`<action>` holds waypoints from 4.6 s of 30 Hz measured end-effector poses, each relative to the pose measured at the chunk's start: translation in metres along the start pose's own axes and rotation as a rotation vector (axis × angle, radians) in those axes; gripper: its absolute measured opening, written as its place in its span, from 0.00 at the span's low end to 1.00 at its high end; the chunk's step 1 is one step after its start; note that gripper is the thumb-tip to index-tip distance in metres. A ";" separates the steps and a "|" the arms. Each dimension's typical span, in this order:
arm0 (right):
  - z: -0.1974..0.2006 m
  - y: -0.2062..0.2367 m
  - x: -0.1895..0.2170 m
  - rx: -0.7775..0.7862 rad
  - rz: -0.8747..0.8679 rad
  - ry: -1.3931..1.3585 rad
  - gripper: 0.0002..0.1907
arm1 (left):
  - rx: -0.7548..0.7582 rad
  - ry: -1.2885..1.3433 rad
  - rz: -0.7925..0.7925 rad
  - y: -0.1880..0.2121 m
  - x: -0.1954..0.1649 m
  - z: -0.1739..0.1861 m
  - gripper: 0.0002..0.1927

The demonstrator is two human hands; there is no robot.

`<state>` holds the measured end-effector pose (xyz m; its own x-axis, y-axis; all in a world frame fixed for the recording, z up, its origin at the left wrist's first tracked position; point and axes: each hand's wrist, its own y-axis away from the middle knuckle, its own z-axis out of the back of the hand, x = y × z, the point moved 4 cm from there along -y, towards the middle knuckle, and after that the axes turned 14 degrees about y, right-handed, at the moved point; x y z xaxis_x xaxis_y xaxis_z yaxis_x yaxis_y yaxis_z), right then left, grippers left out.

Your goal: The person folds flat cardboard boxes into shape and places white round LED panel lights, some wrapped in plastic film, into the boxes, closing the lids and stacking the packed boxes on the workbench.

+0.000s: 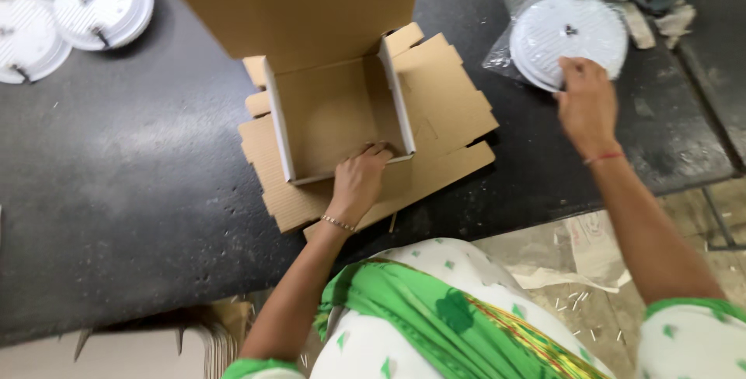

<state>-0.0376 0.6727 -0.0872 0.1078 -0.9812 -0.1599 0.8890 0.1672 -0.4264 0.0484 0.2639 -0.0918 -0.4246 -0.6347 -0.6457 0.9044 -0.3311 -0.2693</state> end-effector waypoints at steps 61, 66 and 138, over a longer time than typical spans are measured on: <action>0.085 -0.167 0.204 0.084 0.093 -1.062 0.25 | -0.527 0.604 0.049 -0.083 0.077 0.179 0.40; 0.061 -0.111 0.174 0.490 -0.075 -1.428 0.20 | -0.218 0.762 0.216 -0.025 0.095 0.168 0.26; 0.126 -0.265 0.183 -0.051 0.277 -0.773 0.09 | -0.592 0.167 0.082 -0.183 0.079 0.271 0.09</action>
<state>-0.1974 0.4365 0.1087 0.6134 -0.6895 0.3852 0.7656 0.3993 -0.5044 -0.1624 0.0856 0.0999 -0.3836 -0.5078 -0.7713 0.8243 0.1883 -0.5339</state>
